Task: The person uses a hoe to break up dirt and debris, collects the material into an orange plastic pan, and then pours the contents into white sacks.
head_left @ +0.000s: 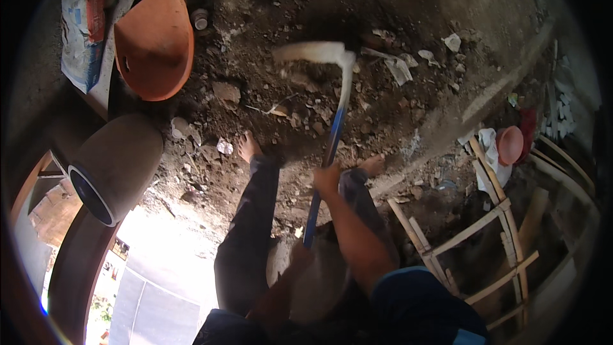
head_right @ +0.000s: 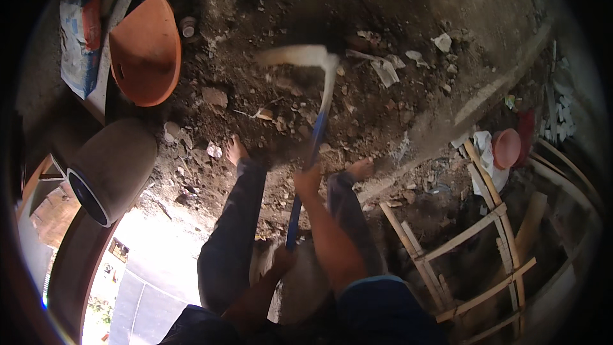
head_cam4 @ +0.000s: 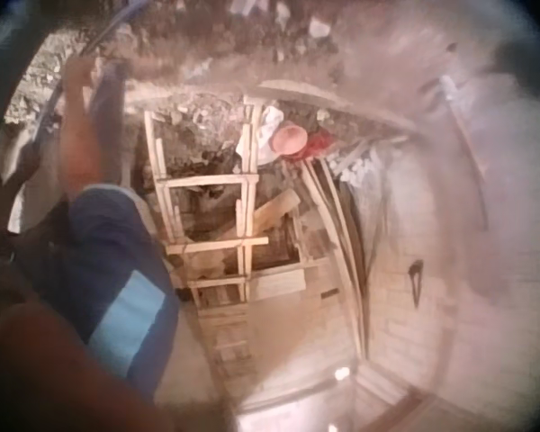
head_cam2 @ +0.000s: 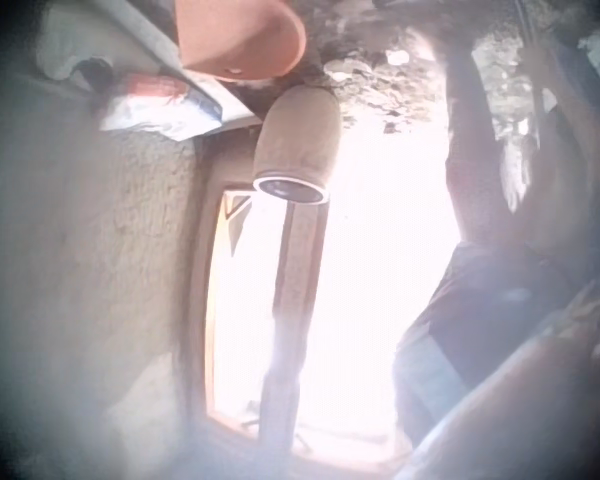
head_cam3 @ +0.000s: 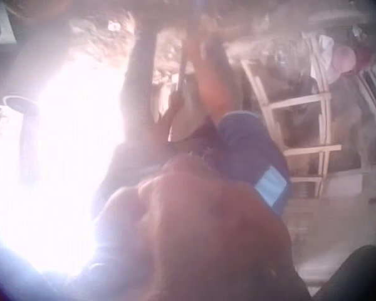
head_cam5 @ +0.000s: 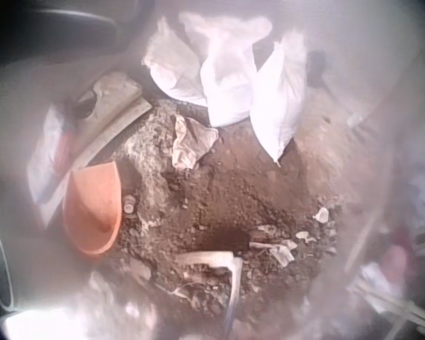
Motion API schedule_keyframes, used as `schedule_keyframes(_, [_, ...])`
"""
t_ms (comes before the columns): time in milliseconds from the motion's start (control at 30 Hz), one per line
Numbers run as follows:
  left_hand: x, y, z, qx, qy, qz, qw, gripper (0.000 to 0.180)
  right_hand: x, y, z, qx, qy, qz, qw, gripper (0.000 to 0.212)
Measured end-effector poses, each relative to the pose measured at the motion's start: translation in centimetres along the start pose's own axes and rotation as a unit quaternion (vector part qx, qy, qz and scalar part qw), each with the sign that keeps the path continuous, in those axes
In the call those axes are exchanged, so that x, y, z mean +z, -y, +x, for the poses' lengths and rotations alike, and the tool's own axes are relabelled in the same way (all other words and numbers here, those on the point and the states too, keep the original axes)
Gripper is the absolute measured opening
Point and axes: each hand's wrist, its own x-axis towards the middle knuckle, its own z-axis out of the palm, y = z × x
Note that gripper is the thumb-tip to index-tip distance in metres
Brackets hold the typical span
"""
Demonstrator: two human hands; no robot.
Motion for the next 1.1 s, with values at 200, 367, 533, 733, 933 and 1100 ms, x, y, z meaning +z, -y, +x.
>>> schedule_keyframes(200, [5.6, 5.4, -8.6, -0.064, -0.006, 0.038, 0.997, 0.034, -2.1, -5.4, -8.4, -0.056, 0.013, -0.044, 0.997, 0.041])
schedule_keyframes(367, [-0.6, -5.4, 1.4, 0.079, -0.141, -0.05, 0.986, 0.027, -1.6, 9.0, -0.7, -0.11, -0.012, 0.091, 0.99, 0.034])
schedule_keyframes(533, [-13.3, -21.2, 10.1, 0.102, -0.108, 0.044, 0.988, 0.036, -0.6, 24.6, 11.3, -0.127, -0.008, 0.167, 0.978, 0.026])
schedule_keyframes(733, [-7.5, -11.5, 8.3, 0.162, -0.027, -0.064, 0.984, 0.032, 2.7, 15.4, 8.7, -0.054, -0.051, 0.011, 0.997, 0.025])
schedule_keyframes(933, [2.6, 4.4, -1.3, 0.019, -0.025, -0.025, 0.999, 0.031, 1.9, -0.7, -2.3, -0.031, -0.057, -0.146, 0.987, 0.048])
schedule_keyframes(1100, [5.1, 6.1, -5.4, -0.013, -0.051, -0.015, 0.999, 0.031, -1.0, -5.7, -9.0, -0.03, 0.016, -0.09, 0.995, 0.048])
